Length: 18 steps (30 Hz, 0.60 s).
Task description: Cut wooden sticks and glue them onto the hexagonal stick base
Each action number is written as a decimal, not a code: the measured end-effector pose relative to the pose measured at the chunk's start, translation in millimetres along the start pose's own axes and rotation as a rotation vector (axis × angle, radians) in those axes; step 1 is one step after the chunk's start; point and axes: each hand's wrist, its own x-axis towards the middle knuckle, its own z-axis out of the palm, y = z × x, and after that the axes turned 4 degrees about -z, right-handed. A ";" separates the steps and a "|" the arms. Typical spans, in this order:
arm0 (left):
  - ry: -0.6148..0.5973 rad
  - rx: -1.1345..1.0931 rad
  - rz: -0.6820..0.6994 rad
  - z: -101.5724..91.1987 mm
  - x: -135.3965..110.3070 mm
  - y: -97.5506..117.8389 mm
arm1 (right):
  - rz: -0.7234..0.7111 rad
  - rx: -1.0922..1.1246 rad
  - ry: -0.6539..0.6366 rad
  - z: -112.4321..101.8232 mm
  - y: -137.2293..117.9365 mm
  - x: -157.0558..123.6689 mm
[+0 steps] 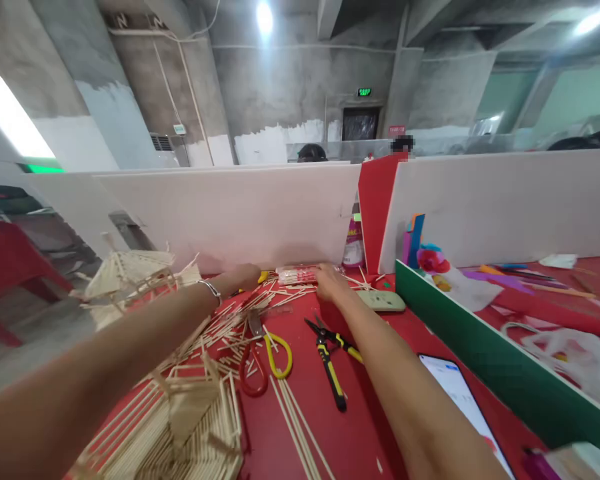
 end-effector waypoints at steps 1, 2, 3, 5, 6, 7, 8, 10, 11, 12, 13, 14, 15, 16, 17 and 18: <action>-0.006 0.001 -0.020 11.3 13.1 -7.4 | -0.001 -0.010 0.014 7.8 0.6 14.1; -0.013 0.005 -0.041 21.7 24.1 -14.8 | -0.003 -0.020 0.022 15.3 0.6 27.2; -0.022 0.011 -0.062 31.0 33.1 -21.7 | -0.004 -0.027 0.025 22.3 0.3 39.0; -0.049 0.025 -0.098 45.6 46.9 -33.0 | -0.005 -0.040 0.017 34.3 -0.9 57.9; -0.060 0.031 -0.112 50.9 52.1 -36.9 | -0.002 -0.046 0.011 39.1 -1.5 64.9; -0.066 0.033 -0.121 54.9 56.6 -39.6 | 0.004 -0.053 0.005 43.0 -1.9 70.2; -0.065 0.033 -0.126 57.7 60.4 -41.3 | 0.009 -0.059 0.000 46.0 -2.2 73.8; -0.048 0.020 -0.126 60.4 66.7 -42.8 | 0.019 -0.071 0.001 48.8 -1.9 76.4; -0.035 0.010 -0.126 60.7 69.2 -43.3 | 0.022 -0.075 0.007 48.5 -1.1 75.7; -0.021 -0.002 -0.131 60.5 71.5 -44.3 | 0.027 -0.076 0.018 47.1 0.2 74.1; -0.008 -0.014 -0.137 60.1 73.4 -45.9 | 0.034 -0.076 0.031 44.7 2.2 71.6; 0.004 -0.027 -0.144 59.5 75.1 -48.0 | 0.042 -0.074 0.047 41.5 4.7 68.8; 0.014 -0.038 -0.147 58.8 76.6 -50.6 | 0.053 -0.070 0.063 37.6 7.6 65.8; 0.022 -0.049 -0.144 58.0 78.1 -53.3 | 0.065 -0.064 0.079 33.4 10.9 62.9; 0.027 -0.060 -0.126 56.9 79.7 -55.5 | 0.075 -0.055 0.094 29.1 14.3 60.5; 0.029 -0.070 -0.102 55.6 81.7 -56.9 | 0.084 -0.044 0.107 25.0 17.7 58.7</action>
